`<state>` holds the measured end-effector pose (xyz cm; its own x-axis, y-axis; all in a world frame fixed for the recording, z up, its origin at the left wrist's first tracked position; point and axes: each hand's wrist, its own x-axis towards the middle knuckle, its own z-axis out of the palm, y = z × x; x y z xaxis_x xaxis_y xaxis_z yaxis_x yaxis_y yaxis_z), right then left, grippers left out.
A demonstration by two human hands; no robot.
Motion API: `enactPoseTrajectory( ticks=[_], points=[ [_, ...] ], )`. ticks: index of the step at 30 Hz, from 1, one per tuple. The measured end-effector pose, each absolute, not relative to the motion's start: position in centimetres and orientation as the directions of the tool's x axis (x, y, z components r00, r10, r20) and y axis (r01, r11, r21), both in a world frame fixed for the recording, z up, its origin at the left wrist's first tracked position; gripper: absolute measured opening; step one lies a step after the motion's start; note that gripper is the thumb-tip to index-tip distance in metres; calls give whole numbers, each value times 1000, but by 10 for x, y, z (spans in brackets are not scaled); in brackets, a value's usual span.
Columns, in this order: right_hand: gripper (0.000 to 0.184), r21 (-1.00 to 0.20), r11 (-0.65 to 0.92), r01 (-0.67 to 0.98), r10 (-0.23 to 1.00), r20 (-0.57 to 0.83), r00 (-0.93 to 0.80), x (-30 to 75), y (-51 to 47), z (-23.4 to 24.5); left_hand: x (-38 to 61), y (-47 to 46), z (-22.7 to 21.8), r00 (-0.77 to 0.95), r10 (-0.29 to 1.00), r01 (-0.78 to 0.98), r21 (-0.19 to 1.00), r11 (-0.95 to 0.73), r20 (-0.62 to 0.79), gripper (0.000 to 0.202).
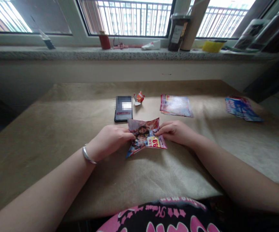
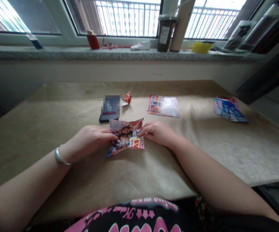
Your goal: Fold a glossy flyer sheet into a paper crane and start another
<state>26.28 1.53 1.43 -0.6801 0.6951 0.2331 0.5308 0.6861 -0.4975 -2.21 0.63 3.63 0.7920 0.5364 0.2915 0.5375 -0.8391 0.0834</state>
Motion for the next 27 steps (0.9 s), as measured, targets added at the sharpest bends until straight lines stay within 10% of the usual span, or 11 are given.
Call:
enactPoseTrajectory(
  ticks=[27],
  points=[
    [40, -504, 544, 671, 834, 240, -497, 244, -1, 21, -6, 1, 31, 702, 657, 634, 178, -752, 274, 34]
  ],
)
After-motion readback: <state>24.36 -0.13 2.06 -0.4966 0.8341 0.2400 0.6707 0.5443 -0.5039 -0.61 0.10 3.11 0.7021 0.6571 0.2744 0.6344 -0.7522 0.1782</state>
